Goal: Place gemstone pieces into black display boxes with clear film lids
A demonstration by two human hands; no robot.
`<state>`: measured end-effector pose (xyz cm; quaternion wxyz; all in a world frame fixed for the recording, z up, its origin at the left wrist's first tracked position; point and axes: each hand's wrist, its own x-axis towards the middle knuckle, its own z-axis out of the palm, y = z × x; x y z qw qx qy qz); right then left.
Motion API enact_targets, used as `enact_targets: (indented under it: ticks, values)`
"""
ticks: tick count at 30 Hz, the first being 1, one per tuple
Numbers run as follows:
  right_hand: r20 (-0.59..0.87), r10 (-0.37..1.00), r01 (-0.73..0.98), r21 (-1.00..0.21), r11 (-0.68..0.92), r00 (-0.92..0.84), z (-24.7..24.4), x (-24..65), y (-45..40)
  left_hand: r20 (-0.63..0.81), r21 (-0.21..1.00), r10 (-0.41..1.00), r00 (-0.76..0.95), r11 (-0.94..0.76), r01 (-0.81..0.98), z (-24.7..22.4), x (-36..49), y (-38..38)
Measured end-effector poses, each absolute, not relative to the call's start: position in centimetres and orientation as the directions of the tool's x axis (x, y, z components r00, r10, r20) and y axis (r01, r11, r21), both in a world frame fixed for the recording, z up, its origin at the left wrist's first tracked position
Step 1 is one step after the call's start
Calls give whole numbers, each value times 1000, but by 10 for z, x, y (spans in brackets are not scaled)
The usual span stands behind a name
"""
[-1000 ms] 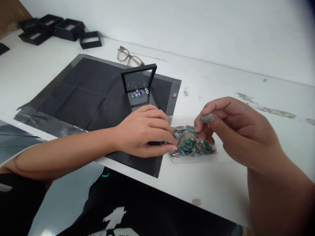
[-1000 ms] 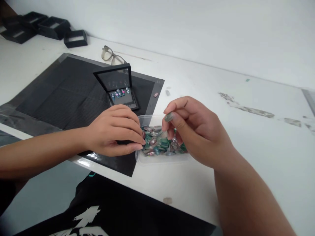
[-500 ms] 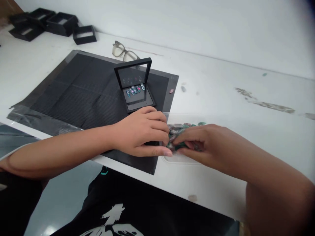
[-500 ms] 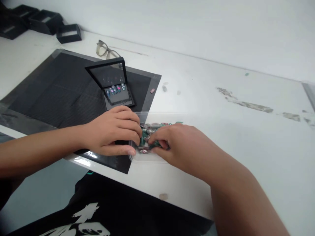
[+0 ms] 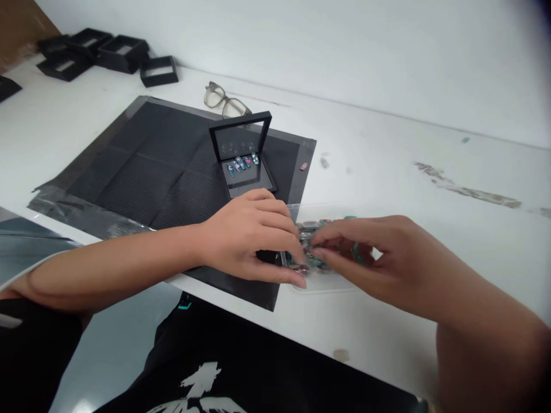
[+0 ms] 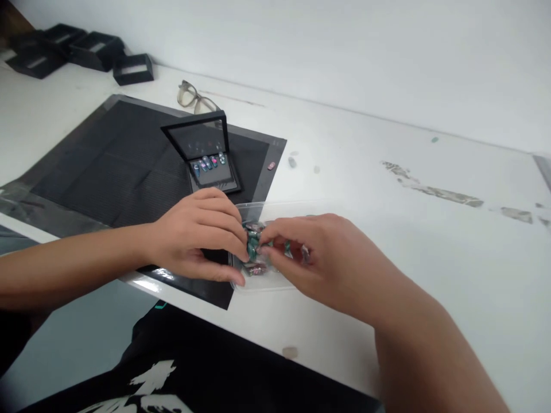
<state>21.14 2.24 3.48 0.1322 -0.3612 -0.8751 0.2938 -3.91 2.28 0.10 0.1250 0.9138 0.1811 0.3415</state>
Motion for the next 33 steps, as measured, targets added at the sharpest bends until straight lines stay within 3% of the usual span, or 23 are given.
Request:
enact_targets:
  ticks: [5,9,12,20,23,27,29,33]
  values:
    - [357,666,392,-593,703,-655,36,199,14,660,451,505,556,-858,245,1,-37,18]
    - [493,647,314,-597,738,-582,34,193,9,764,298,387,516,-921,251,1,-37,19]
    - [508,654,263,-640,723,-561,30,189,9,809,216,336,483,-933,289,2,-38,20]
    - [427,673,161,-762,628,-604,31,188,10,840,149,293,457,-934,325,10,-43,17]
    - [408,679,210,-743,635,-611,30,192,12,842,90,271,466,-923,374,15,-49,17]
    - [411,704,303,-693,654,-580,28,199,21,822,-98,200,534,-873,478,17,-72,19]
    - [404,720,368,-658,657,-565,28,201,25,791,-149,249,558,-808,571,14,-88,22]
    - [376,765,487,-604,630,-523,28,205,29,756,-135,376,536,-711,690,1,-110,29]
